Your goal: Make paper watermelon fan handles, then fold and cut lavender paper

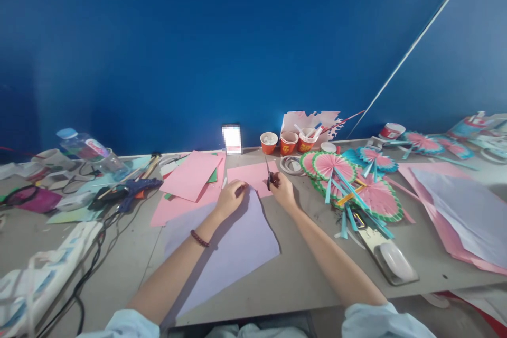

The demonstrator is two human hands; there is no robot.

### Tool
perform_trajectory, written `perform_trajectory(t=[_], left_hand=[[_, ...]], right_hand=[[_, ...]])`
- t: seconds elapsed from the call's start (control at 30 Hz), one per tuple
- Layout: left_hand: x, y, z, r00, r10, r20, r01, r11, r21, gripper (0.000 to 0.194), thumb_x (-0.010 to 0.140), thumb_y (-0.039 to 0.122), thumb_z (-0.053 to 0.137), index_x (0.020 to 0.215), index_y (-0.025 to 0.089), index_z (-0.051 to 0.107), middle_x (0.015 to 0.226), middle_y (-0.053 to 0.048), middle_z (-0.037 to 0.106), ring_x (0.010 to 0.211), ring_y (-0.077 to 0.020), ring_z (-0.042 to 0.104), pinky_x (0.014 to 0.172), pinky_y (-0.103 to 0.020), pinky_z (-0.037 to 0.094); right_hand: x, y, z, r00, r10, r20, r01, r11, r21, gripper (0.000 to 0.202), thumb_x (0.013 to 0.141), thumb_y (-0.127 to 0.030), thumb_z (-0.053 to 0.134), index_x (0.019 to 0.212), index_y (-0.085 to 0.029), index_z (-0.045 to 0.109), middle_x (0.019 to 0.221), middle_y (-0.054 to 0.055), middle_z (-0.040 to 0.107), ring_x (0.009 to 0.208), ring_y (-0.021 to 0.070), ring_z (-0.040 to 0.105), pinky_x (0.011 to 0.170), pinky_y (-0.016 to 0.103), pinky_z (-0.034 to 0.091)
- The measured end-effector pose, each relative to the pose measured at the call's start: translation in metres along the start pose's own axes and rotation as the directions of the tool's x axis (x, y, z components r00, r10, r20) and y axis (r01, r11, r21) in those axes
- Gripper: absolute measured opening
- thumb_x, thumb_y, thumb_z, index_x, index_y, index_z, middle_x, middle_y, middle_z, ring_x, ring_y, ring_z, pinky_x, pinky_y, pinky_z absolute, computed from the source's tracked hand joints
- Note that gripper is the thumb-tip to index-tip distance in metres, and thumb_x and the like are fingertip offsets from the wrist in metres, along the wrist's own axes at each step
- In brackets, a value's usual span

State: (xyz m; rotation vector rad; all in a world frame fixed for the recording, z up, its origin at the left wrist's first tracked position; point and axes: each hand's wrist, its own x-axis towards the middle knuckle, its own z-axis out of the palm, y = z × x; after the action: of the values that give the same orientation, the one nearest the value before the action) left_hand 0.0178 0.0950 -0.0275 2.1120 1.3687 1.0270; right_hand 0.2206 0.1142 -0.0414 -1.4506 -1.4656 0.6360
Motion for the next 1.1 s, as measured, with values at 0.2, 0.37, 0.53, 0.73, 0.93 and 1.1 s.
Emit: perform_trajectory(t=[0.2, 0.37, 0.53, 0.73, 0.93, 1.1], left_hand=[[0.016, -0.001, -0.017, 0.997, -0.037, -0.061, 0.027, 0.988, -0.151, 0.013, 0.082, 0.016, 0.053, 0.088, 0.02, 0.064, 0.09, -0.004, 0.067, 0.079, -0.0147, 0.06, 0.077, -0.029, 0.05], [0.036, 0.009, -0.043, 0.999, -0.005, -0.04, 0.003, 0.999, -0.044, 0.015, 0.082, 0.016, 0.052, 0.087, 0.02, 0.066, 0.089, -0.003, 0.067, 0.076, -0.015, 0.059, 0.074, -0.029, 0.048], [0.056, 0.009, -0.061, 0.998, 0.05, -0.032, -0.048, 0.997, 0.067, 0.018, 0.085, 0.02, 0.049, 0.091, 0.022, 0.066, 0.096, -0.003, 0.066, 0.085, -0.0168, 0.058, 0.077, -0.029, 0.045], [0.057, -0.015, -0.056, 0.996, -0.025, -0.087, 0.015, 0.994, -0.111, 0.018, 0.082, 0.028, 0.052, 0.089, 0.019, 0.066, 0.087, -0.004, 0.065, 0.07, -0.0136, 0.056, 0.064, -0.025, 0.045], [0.052, -0.026, -0.058, 0.993, -0.101, -0.064, 0.086, 0.975, -0.203, 0.022, 0.081, 0.034, 0.053, 0.087, 0.018, 0.066, 0.087, -0.005, 0.066, 0.072, -0.0144, 0.057, 0.064, -0.024, 0.045], [0.05, -0.035, -0.053, 0.994, -0.108, -0.016, 0.102, 0.971, -0.215, 0.025, 0.08, 0.035, 0.054, 0.092, 0.017, 0.067, 0.085, -0.004, 0.066, 0.069, -0.0135, 0.057, 0.063, -0.024, 0.045]], right_hand=[[-0.001, -0.006, -0.001, 0.999, 0.031, 0.006, -0.031, 0.999, 0.017, 0.044, 0.063, -0.059, 0.065, 0.075, -0.019, 0.05, 0.06, -0.002, 0.052, 0.051, 0.0125, 0.044, 0.05, 0.025, 0.038], [-0.005, -0.01, -0.002, 0.998, 0.035, 0.045, -0.041, 0.988, 0.148, 0.037, 0.067, -0.052, 0.063, 0.079, -0.019, 0.05, 0.067, 0.0, 0.055, 0.057, 0.0132, 0.048, 0.054, 0.025, 0.04], [-0.015, -0.013, 0.007, 0.951, 0.079, 0.299, -0.201, 0.891, 0.406, 0.042, 0.059, -0.044, 0.073, 0.083, -0.019, 0.048, 0.067, -0.002, 0.055, 0.057, 0.0117, 0.051, 0.054, 0.024, 0.042], [-0.025, -0.022, 0.015, 0.928, 0.082, 0.364, -0.247, 0.866, 0.434, 0.047, 0.052, -0.033, 0.078, 0.085, -0.021, 0.047, 0.066, -0.004, 0.055, 0.057, 0.0115, 0.054, 0.055, 0.024, 0.045], [-0.026, -0.016, 0.016, 0.927, 0.074, 0.369, -0.225, 0.894, 0.387, 0.039, 0.058, -0.031, 0.071, 0.087, -0.023, 0.047, 0.064, -0.005, 0.054, 0.055, 0.0128, 0.055, 0.053, 0.025, 0.045], [-0.025, -0.008, 0.02, 0.949, 0.016, 0.314, -0.142, 0.914, 0.381, 0.034, 0.062, -0.026, 0.062, 0.091, -0.023, 0.044, 0.062, -0.008, 0.048, 0.047, 0.0086, 0.042, 0.048, 0.022, 0.037]])
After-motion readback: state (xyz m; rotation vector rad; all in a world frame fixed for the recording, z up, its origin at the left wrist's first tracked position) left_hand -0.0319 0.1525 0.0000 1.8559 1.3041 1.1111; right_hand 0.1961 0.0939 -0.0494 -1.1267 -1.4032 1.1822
